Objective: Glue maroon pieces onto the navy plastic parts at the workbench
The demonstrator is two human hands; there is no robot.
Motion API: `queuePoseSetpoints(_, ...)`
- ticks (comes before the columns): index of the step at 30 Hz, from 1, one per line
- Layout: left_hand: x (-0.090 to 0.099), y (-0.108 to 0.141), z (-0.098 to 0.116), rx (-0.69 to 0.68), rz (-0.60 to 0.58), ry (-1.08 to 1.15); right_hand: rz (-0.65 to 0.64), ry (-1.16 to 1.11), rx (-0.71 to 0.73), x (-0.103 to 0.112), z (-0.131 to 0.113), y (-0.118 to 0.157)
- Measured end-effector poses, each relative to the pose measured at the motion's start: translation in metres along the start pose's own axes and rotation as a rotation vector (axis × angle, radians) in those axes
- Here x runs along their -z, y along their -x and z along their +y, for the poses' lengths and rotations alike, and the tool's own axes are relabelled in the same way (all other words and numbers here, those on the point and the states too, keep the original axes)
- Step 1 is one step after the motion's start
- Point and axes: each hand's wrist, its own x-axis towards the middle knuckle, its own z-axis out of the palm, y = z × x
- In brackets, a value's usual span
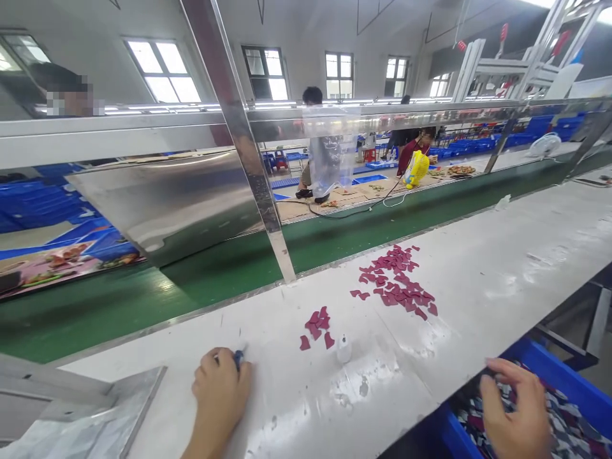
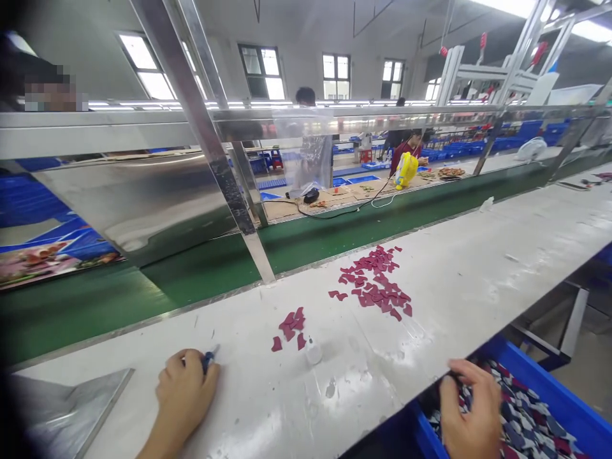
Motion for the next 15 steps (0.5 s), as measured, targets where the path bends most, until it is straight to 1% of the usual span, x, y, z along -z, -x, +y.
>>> queuePoseSetpoints(1,-0.001,0.013,0.005,-0.041,-0.023,0.010,-0.083,-0.075,0.000,-0.010,-0.019,0.004)
queuePoseSetpoints(4,-0.005,0.057,0.020,-0.176,-0.097,0.048,-0.417,-0.281,0.001,-0.043,-0.075,0.025)
queuePoseSetpoints(6,-0.008,0.089,0.031,-0.256,-0.120,0.081,-0.565,-0.339,-0.003,-0.066,-0.107,0.039)
queuePoseSetpoints(8,-0.012,0.118,0.043,-0.363,-0.066,0.179,-0.664,-0.346,-0.013,-0.087,-0.132,0.047)
queuePoseSetpoints(9,-0.014,0.132,0.049,-0.404,-0.038,0.220,-0.708,-0.333,-0.010,-0.096,-0.140,0.049)
queuePoseSetpoints(11,-0.020,0.153,0.060,-0.502,-0.007,0.281,-0.784,-0.299,0.005,-0.109,-0.148,0.051)
queuePoseSetpoints(13,-0.029,0.165,0.070,-0.593,0.013,0.296,-0.832,-0.297,0.011,-0.115,-0.146,0.053)
queuePoseSetpoints(15,-0.038,0.166,0.080,-0.655,0.033,0.289,-0.860,-0.338,-0.025,-0.114,-0.136,0.056)
